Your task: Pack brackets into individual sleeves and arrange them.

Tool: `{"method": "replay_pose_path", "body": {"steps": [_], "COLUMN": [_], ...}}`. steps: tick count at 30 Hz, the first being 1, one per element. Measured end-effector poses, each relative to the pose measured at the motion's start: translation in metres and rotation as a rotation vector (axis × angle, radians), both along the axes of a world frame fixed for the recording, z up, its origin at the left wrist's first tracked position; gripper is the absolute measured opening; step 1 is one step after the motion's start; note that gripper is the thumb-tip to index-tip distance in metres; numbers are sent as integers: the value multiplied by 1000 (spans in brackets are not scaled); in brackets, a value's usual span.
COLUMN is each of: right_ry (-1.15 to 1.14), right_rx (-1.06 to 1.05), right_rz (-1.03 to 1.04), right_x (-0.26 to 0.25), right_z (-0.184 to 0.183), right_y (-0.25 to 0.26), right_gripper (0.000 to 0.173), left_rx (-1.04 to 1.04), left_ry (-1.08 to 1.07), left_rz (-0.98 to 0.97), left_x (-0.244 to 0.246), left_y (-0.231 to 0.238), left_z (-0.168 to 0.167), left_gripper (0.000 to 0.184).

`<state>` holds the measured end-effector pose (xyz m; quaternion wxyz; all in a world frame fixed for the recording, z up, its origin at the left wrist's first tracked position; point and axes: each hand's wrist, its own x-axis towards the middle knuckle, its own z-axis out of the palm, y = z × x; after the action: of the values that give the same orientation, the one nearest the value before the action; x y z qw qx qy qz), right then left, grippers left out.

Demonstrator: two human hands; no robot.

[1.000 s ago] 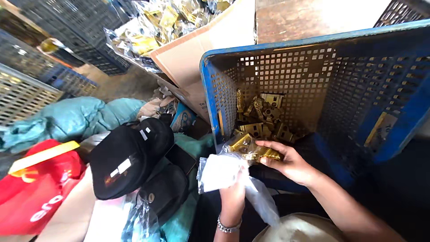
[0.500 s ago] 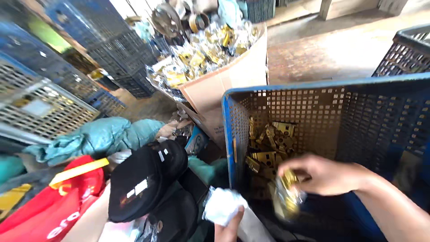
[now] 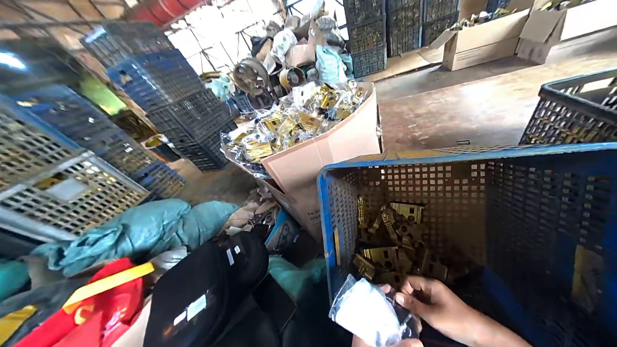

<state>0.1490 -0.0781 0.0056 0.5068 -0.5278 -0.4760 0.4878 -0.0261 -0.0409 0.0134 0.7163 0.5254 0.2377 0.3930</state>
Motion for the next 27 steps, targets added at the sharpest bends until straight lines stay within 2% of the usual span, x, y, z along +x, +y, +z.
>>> {"method": "replay_pose_path", "body": {"steps": [2,3,6,7,9,11,14,15,16,17,19,20,21,22,24,25,26,27], "right_ry": [147,183,137,105,78,127,287,322,305,236,27,-78,-111,-93,-44,-46,-85,-167], "right_rx": [-13,-12,-73,-131,-198,-181,-167,-152,-118,-49,200,280,248,147,18,-57,-154,-244], "right_rz": [119,173,115,96,92,122,81,18,-38,-61,17,94,171,227,174,144,131,118], "right_x": [7,10,9,7,-1,-11,-24,-27,-32,-39,-55,-58,-57,-53,-43,-34,-24,-17], "right_z": [-4,-7,-9,-6,-5,-10,-22,-25,-27,-28,-30,-28,-25,-23,-31,-35,-37,-38], "right_y": [-7,-10,-17,-19,-26,-33,-41,-40,-38,-37,-36,-35,-33,-30,-17,-6,9,27], "right_gripper": [16,18,3,6,14,14,22,28,34,36,30,30,34,36,39,34,26,30], "left_rx": [53,89,229,283,444,575,599,536,448,339,138,108,120,130,293,371,401,398], "left_ry": [12,45,189,241,347,432,458,435,387,324,262,278,318,358,481,510,507,482], "left_rz": [-45,-54,-5,42,177,379,720,720,593,387,12,-56,-33,71,310,392,457,504], "left_x": [1,1,-2,-4,-12,-19,-37,-43,-49,-54,-52,-52,-58,-65,-82,-87,-88,-87], "left_y": [5,6,9,12,18,29,41,39,31,18,-7,-14,-16,-15,-8,-5,-3,0], "left_z": [-4,-6,-12,-15,-27,-40,-45,-38,-28,-19,-11,-14,-19,-23,-36,-41,-45,-46], "left_gripper": [81,84,77,75,72,65,47,46,44,46,47,40,32,27,32,35,33,29]}}
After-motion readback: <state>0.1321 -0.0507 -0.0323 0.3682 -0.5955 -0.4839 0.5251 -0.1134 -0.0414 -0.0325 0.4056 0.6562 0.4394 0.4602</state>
